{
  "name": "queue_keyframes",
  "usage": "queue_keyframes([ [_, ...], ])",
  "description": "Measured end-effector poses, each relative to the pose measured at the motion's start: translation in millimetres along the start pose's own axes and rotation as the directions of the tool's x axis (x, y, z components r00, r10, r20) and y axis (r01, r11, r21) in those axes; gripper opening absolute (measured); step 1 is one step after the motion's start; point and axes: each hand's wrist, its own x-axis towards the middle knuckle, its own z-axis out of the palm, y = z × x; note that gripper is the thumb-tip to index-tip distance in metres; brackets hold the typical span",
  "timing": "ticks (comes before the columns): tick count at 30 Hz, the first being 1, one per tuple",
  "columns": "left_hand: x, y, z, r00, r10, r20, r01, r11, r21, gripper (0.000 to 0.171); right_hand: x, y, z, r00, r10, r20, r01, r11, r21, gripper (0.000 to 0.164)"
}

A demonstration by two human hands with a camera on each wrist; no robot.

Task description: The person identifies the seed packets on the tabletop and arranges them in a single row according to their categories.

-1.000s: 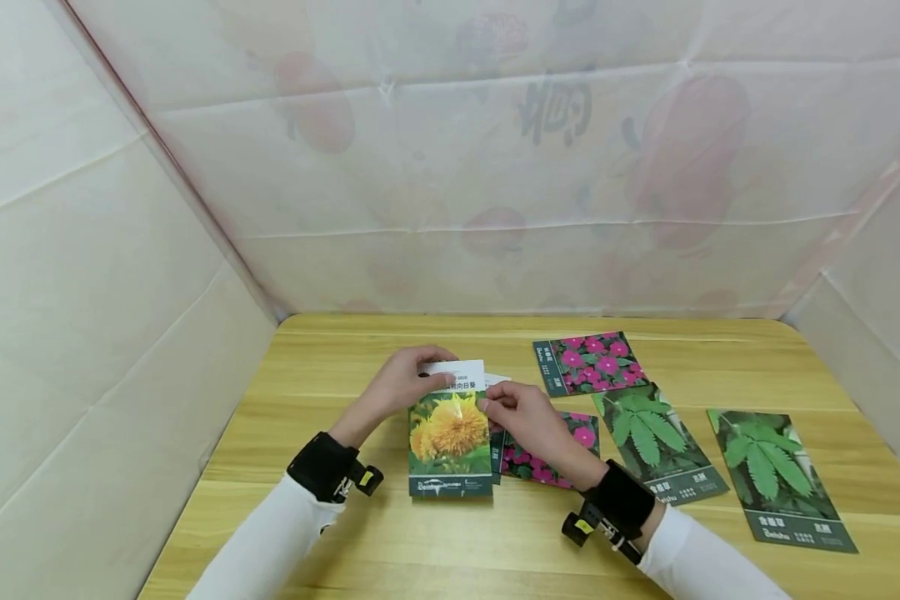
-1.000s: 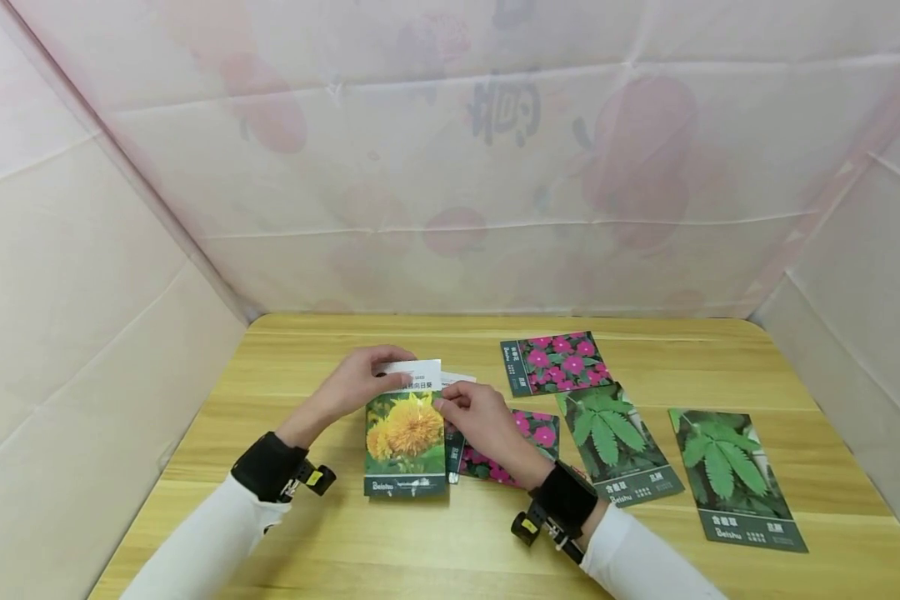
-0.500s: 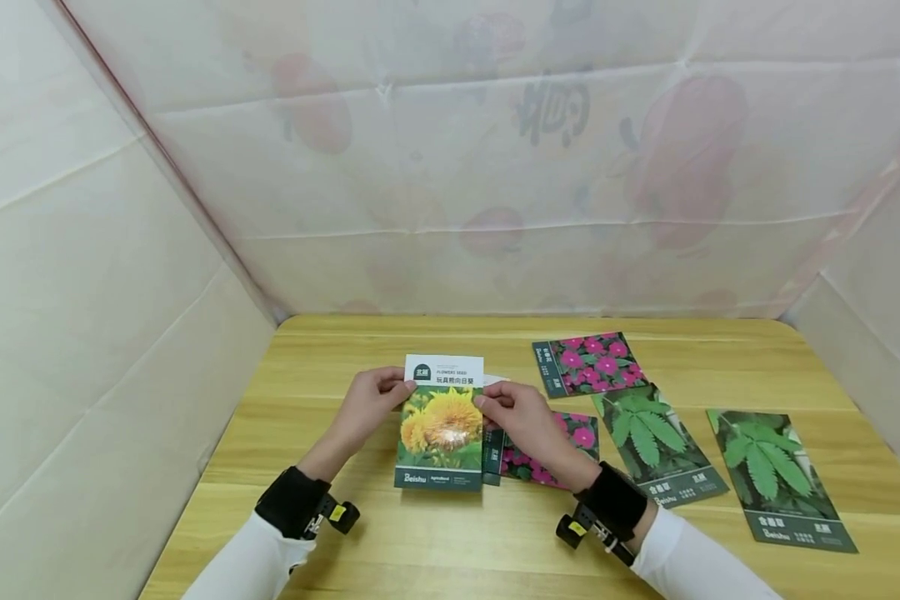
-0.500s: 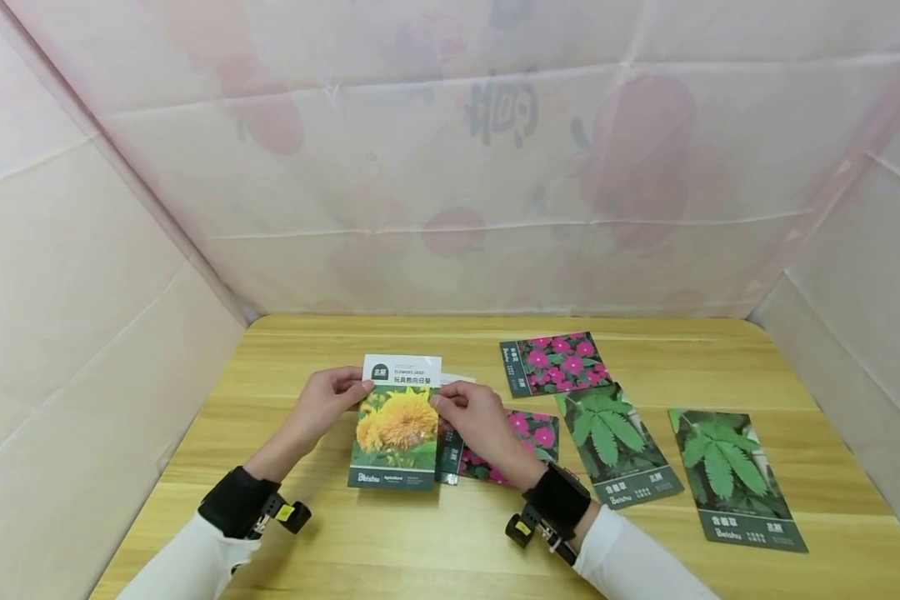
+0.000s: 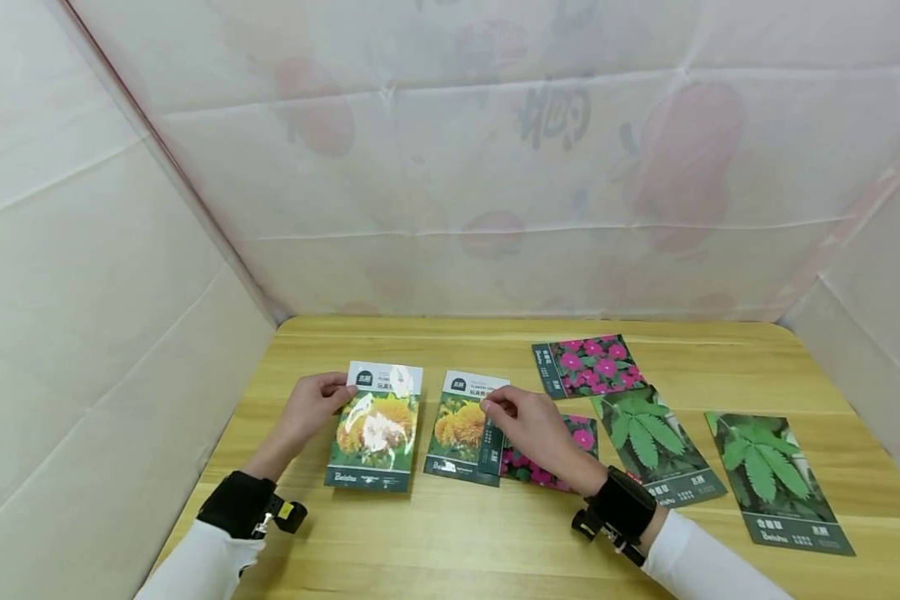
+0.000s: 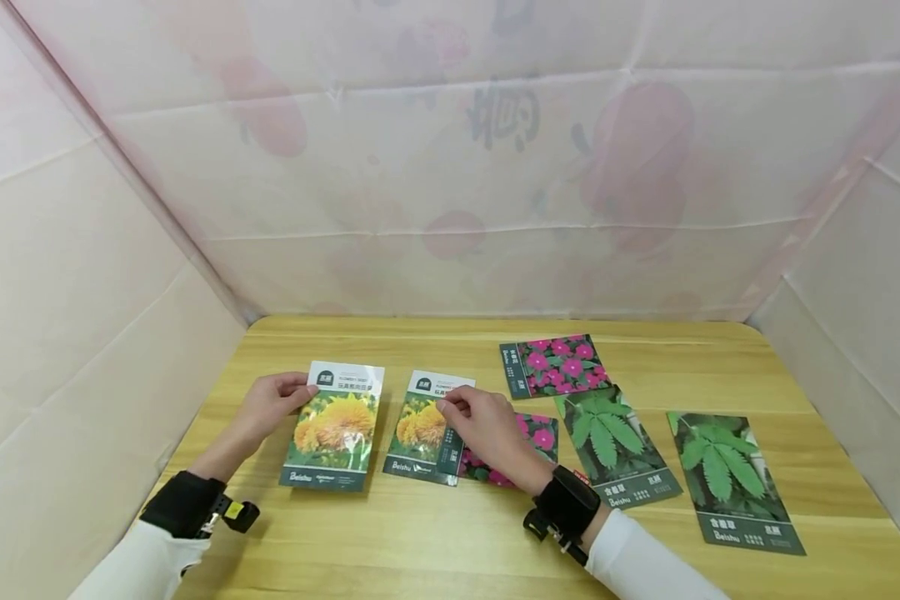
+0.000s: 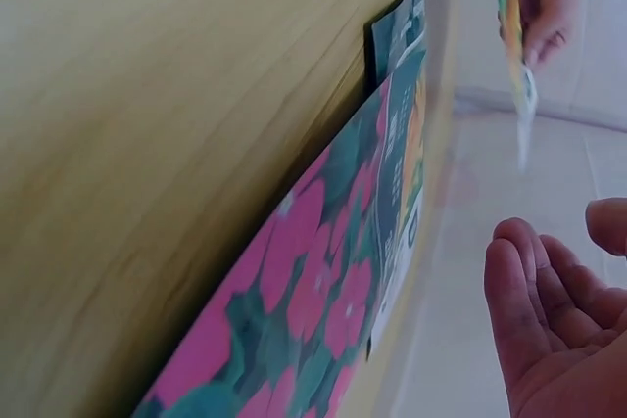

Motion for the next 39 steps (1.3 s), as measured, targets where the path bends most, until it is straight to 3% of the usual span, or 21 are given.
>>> queue_keyframes([
  [8,1.5,-23.6,-15.0,0.998,-0.054,0.026,0.051,0.994,0.100,0.043,-2.0,4.3,-4.6,1.000,-0.006,0.003,0.006,0.999,-0.037,0.018],
  [15,7.3,-33.6,-19.1,0.999,-0.033,-0.019,0.036,0.965,0.260,0.037,-2.6,7.0,-5.3,1.000,-0.022,0.014,0.022,0.999,-0.041,0.021],
  [27,10.5,-37.1,-14.9,0.999,-0.002,-0.051,0.024,0.902,0.431,0.024,-2.2,11.2,-6.5,1.000,-0.016,0.025,0.017,0.999,-0.042,0.028],
  [39,11.8,-39.0,-12.1,0.998,0.016,-0.063,0.017,0.874,0.486,0.025,-0.9,17.5,-10.6,1.000,0.001,0.028,0.001,0.999,-0.053,0.026],
])
